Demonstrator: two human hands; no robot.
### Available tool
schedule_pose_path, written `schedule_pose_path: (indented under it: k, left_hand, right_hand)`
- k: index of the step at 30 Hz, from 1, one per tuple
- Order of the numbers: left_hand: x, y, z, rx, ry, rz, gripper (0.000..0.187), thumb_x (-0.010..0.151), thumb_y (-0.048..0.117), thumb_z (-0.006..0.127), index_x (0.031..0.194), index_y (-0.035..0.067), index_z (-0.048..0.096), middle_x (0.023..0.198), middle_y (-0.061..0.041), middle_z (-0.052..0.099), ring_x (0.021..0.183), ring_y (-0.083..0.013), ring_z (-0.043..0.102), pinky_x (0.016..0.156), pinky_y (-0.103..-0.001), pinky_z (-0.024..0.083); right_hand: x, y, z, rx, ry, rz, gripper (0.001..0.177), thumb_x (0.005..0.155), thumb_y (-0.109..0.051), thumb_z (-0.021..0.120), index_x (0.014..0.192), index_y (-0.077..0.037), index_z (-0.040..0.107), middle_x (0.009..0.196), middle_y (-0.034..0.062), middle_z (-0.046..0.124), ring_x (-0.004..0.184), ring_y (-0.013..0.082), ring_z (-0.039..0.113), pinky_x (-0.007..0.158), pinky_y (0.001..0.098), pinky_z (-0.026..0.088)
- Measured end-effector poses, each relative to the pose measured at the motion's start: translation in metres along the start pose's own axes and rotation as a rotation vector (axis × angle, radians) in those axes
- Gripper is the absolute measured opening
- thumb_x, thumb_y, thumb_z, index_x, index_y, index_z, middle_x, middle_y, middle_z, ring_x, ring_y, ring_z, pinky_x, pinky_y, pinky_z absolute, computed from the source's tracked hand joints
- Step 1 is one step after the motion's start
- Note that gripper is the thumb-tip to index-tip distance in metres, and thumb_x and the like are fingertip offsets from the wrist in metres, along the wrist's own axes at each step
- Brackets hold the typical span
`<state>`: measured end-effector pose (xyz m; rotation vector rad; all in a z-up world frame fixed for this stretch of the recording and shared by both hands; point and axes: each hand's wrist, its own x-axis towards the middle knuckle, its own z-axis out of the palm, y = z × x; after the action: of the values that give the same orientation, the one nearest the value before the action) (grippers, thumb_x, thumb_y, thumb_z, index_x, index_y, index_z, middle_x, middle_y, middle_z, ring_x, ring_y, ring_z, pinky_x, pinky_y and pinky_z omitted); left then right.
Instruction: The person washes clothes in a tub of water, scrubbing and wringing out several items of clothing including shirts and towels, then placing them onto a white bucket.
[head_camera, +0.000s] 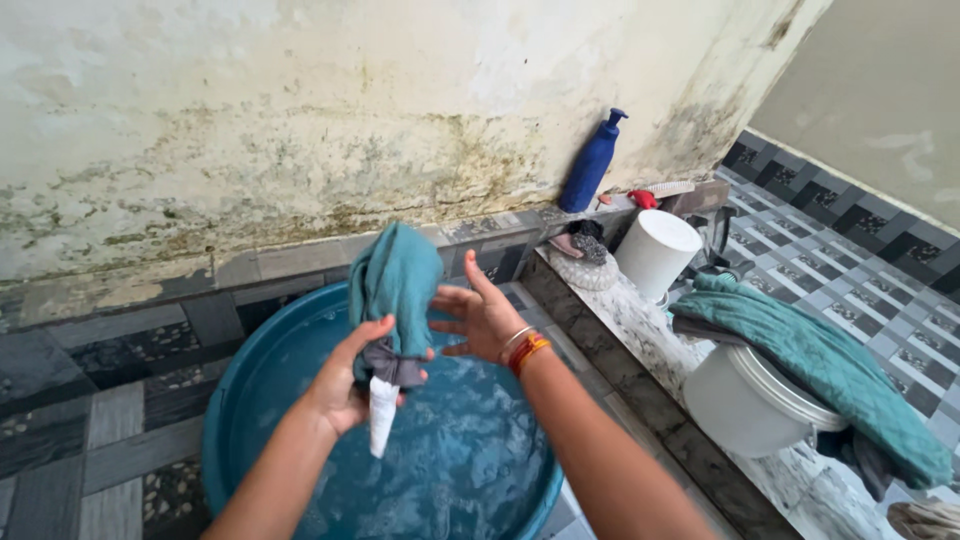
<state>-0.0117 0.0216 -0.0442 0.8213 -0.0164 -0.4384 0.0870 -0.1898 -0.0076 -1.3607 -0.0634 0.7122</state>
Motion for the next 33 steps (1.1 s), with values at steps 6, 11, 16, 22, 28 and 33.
schedule_pose_path:
  k: [6,11,16,22,28,33]
  left_hand:
    - [-0.013,-0.017,0.008,0.003,-0.215,0.087,0.072,0.078,0.044,0.071,0.134,-0.001,0.059,0.122,-0.018,0.074,0.083,-0.0222,0.075,0.049,-0.031,0.055]
    - [-0.011,-0.018,-0.004,-0.083,-0.442,0.121,0.084,0.081,0.043,0.077,0.138,-0.013,0.05,0.117,-0.022,0.068,0.079,-0.0226,0.07,0.048,-0.029,0.054]
    - [-0.005,-0.002,-0.021,-0.081,-0.54,0.025,0.087,0.08,0.045,0.082,0.14,-0.008,0.049,0.115,-0.022,0.067,0.083,-0.0244,0.069,0.072,-0.035,0.059]
    - [0.006,0.037,-0.05,0.05,-0.384,-0.017,0.094,0.069,0.055,0.084,0.128,-0.01,0.053,0.112,-0.019,0.071,0.095,-0.0267,0.074,0.088,-0.039,0.061]
    - [0.012,0.067,-0.019,0.564,-0.108,-0.059,0.064,0.075,0.031,0.089,0.122,-0.003,0.062,0.096,-0.011,0.071,0.078,-0.0192,0.066,0.066,-0.035,0.055]
    - [0.009,0.07,0.024,0.943,0.062,0.087,0.065,0.057,0.022,0.093,0.113,0.004,0.066,0.094,-0.005,0.075,0.081,-0.0163,0.07,0.072,-0.034,0.057]
  right_hand:
    - [0.032,0.008,0.005,0.446,-0.296,-0.224,0.105,0.078,-0.083,0.057,0.153,-0.011,0.043,0.15,0.0172,0.052,0.135,0.0423,0.048,0.108,0.064,0.036]
    - [0.069,0.022,0.003,0.584,-0.407,-0.276,0.103,0.085,-0.08,0.06,0.156,-0.007,0.043,0.152,0.0188,0.052,0.133,0.0385,0.055,0.111,0.0562,0.045]
    - [0.075,0.009,-0.005,0.443,-0.631,-0.402,0.098,0.083,-0.072,0.064,0.152,-0.006,0.047,0.153,0.0174,0.054,0.135,0.0357,0.056,0.113,0.0554,0.045]
    - [0.066,-0.02,0.01,0.288,-0.455,-0.4,0.079,0.094,-0.057,0.068,0.148,-0.002,0.051,0.145,0.0149,0.06,0.133,0.0297,0.058,0.116,0.0505,0.046]
    - [0.051,-0.037,0.033,0.38,-0.241,-0.397,0.054,0.091,-0.043,0.074,0.128,-0.007,0.061,0.12,0.0092,0.071,0.109,0.0241,0.068,0.1,0.0453,0.056]
    - [0.027,-0.056,0.044,0.075,-0.092,-0.321,0.057,0.078,-0.035,0.086,0.12,0.001,0.07,0.108,0.0091,0.075,0.097,0.0209,0.071,0.089,0.0389,0.058]
